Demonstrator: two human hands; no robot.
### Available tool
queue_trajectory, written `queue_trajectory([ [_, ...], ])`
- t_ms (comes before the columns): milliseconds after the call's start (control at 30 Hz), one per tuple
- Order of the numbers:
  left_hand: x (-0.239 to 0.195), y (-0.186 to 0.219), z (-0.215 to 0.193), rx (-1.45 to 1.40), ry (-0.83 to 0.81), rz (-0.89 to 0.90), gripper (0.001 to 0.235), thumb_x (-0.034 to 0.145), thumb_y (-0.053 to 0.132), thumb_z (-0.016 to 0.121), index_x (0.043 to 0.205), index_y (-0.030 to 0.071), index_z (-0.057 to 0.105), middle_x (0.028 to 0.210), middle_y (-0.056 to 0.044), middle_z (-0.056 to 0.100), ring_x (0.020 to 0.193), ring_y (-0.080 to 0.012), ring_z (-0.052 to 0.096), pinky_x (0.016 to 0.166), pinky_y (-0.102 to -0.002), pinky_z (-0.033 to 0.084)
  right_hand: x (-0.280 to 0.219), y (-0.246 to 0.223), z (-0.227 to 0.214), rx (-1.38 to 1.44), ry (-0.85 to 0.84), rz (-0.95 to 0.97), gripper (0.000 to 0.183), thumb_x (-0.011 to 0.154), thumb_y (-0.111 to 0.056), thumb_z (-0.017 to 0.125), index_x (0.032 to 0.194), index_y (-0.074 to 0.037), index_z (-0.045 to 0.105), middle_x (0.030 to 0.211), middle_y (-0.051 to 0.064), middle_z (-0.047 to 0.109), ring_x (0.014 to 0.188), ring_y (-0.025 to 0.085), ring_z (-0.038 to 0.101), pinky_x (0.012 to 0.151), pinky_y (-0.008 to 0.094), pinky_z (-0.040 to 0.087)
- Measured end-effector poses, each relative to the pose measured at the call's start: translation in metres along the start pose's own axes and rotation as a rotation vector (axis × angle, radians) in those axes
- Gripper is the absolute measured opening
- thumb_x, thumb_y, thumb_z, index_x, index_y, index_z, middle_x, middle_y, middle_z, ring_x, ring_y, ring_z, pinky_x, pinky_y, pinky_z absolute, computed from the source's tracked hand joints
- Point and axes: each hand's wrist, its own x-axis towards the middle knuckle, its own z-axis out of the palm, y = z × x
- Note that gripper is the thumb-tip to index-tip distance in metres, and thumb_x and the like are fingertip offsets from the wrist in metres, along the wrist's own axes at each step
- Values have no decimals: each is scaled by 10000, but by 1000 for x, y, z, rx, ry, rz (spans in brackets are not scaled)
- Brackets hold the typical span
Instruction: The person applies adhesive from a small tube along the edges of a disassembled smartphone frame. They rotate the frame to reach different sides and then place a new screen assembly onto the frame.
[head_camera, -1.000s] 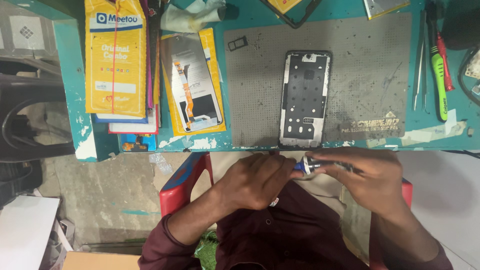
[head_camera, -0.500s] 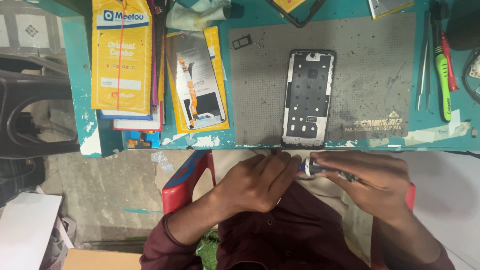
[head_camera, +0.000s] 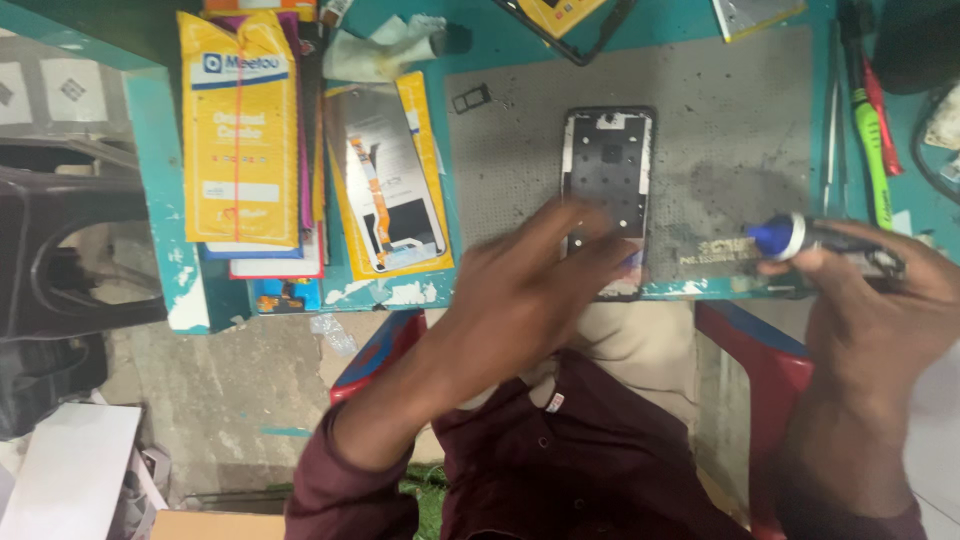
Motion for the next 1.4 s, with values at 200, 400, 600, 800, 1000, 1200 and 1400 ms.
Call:
queue_trajectory([
  [200,139,-36,81,218,27,112,324,946,209,700,1243,91,643,1168,-95,639,922,-264,734,708,-390,606,-5,-3,11,145,222,30,163,1012,103,718,1149,180,671,993,222,725,805,241,734,807,321,642],
  [400,112,-46,45,357,19,89,420,960,85,671,1370,81,578,1298,-120,636,1155,-315,666,945,-437,577,-27,6,31,-123,191,-54,179,997,59,740,1156,111,678,1017,168,727,869,193,721,832,281,611],
  [600,36,-35,-12,359,-221,-91,1493,378,543,891,1560,-60,209,1508,-248,422,1442,-418,370,1226,-568,273,-15,18,72,-125,36,-22,209,1076,-79,766,1191,44,641,943,78,715,780,93,605,709,213,490],
  [800,33,-40,-4,428,-331,-91,1679,228,600,900,1555,-64,113,1570,-284,318,1512,-440,261,1253,-671,102,-6,19,88,-329,-33,-138,233,1088,-108,726,1220,14,577,943,84,724,756,74,645,728,223,514],
  [1000,25,-51,6,320,-291,-53,1686,238,721,833,1564,0,83,1573,-306,273,1508,-463,232,1238,-714,8,-6,25,79,-346,-25,-18,245,1043,-111,679,1215,21,564,890,89,714,750,81,604,617,201,475],
  [1200,26,-48,29,-13,-196,4,1558,351,667,859,1625,179,108,1677,-264,92,1588,-465,159,1318,-681,135,-8,33,73,30,7,5,231,1186,-120,626,1252,50,485,1113,143,713,999,118,689,901,206,566],
  [1400,37,-54,51,-109,-183,-56,1516,377,623,851,1650,212,138,1726,-295,7,1631,-490,136,1349,-576,286,-2,36,71,240,50,49,262,1140,-151,611,1252,25,452,1176,145,675,1066,203,742,1024,316,633],
])
